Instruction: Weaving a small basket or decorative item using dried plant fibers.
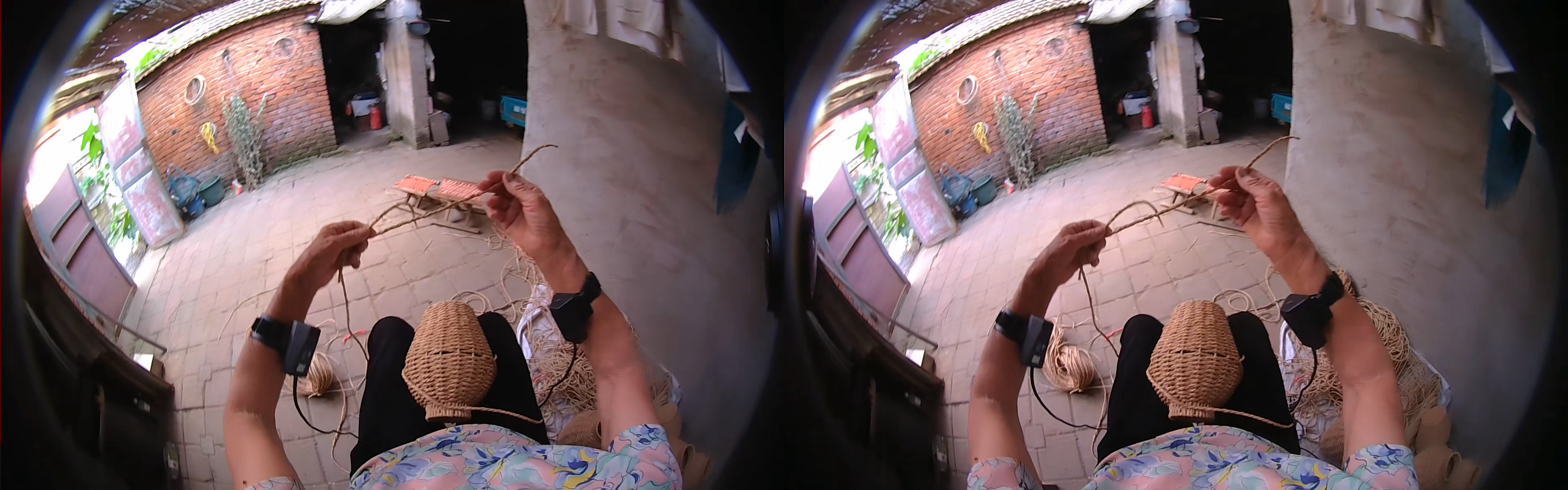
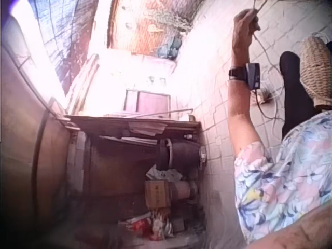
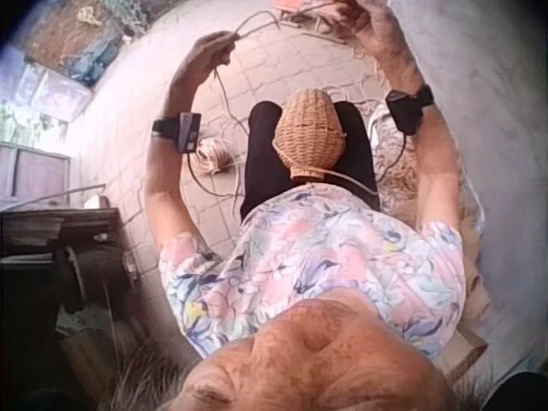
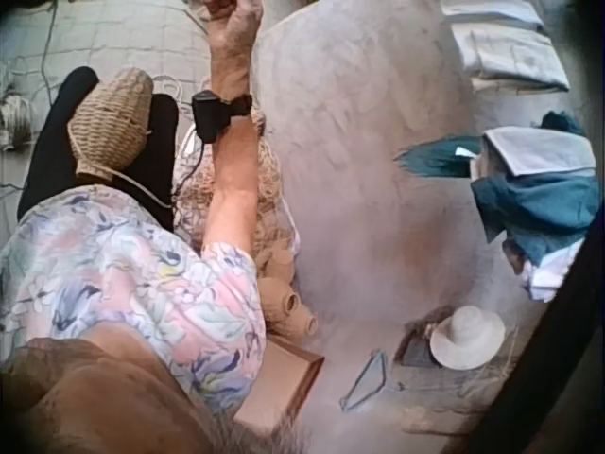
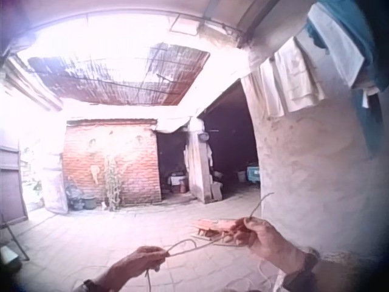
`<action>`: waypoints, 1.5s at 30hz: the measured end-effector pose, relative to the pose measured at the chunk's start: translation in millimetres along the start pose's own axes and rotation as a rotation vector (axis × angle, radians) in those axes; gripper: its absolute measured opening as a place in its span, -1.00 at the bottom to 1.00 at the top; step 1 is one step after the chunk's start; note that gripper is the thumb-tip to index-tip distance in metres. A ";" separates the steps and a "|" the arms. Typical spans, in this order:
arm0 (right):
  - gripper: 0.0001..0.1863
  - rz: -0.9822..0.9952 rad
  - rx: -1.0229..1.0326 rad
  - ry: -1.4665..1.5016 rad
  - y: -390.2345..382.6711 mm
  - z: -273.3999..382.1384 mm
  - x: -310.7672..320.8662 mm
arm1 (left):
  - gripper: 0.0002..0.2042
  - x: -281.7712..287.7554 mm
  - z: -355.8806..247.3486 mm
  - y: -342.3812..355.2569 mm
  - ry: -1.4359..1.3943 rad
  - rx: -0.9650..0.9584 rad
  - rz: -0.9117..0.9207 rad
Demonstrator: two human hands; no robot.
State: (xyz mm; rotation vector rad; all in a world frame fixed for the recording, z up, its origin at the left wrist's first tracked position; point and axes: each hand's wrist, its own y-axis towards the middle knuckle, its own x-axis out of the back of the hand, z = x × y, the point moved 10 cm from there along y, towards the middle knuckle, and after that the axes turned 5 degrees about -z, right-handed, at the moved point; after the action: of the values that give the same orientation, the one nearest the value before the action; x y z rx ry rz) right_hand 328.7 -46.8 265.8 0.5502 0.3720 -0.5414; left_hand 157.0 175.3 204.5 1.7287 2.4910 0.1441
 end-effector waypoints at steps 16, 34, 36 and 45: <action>-0.52 0.444 -0.320 -0.827 -31.3 -129.8 -86.6 | -0.79 67.5 -31.3 -55.6 0.097 -0.048 -0.232; -0.78 -0.091 -0.286 -0.362 -65.4 -131.9 22.3 | -0.79 62.5 118.2 -124.3 0.129 0.218 -0.198; -0.79 -0.161 -0.291 -0.457 -76.5 -140.6 56.4 | -0.81 115.8 148.9 -167.2 0.292 0.159 -0.404; -0.76 -0.113 -0.230 -1.138 -87.8 -173.1 136.3 | -0.68 234.2 376.7 -366.1 0.494 0.734 -0.733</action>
State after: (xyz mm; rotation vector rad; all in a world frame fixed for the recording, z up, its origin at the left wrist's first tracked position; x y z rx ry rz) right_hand 354.3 -61.6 30.5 -0.0562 -0.6180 -0.8185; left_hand -210.8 273.7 -226.6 0.8095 3.6857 -0.5259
